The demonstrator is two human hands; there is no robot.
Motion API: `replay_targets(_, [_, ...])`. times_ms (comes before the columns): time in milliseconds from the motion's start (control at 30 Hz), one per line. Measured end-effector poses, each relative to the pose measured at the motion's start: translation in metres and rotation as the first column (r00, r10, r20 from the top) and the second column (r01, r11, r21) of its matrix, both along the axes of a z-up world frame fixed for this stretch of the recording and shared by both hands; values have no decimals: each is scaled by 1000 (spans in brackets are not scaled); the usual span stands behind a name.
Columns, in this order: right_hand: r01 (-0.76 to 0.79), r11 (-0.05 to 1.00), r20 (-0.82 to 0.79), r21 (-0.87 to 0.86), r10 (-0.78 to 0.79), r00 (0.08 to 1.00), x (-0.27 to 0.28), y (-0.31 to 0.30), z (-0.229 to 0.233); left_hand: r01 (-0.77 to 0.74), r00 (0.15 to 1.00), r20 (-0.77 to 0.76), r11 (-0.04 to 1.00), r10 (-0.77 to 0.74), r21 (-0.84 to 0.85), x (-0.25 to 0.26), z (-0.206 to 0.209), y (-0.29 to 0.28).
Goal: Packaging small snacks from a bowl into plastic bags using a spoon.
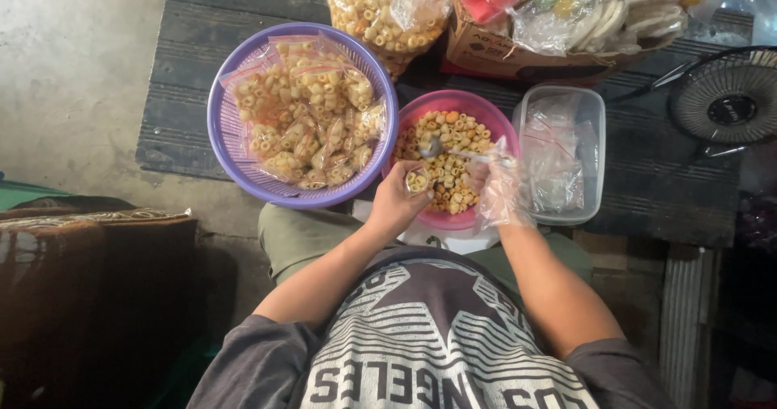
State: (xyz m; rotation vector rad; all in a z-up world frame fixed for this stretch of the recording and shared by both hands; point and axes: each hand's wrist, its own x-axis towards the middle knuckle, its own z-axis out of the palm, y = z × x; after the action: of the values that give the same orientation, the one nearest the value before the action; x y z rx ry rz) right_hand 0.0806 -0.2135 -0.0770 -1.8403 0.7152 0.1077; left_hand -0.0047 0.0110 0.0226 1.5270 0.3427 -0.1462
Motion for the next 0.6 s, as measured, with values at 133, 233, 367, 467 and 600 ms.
replay_targets(133, [158, 985, -29, 63, -157, 987, -6, 25, 14, 63, 996, -78, 990, -53, 127, -3, 4, 3])
replay_targets(233, [154, 976, -2, 152, -155, 988, -15, 27, 45, 42, 995, -99, 992, -31, 119, -7, 2, 4])
replay_targets(367, [137, 944, 53, 300, -160, 986, -26, 26, 79, 43, 993, -119, 989, -27, 141, -4, 1, 7])
replay_targets(467, [181, 934, 24, 307, -198, 980, -25, 4, 55, 50, 995, -90, 982, -34, 182, -3, 3, 6])
replay_targets(600, [228, 866, 39, 445, -273, 961, -43, 2, 130, 56, 997, -65, 970, -42, 237, 0, 6, -4])
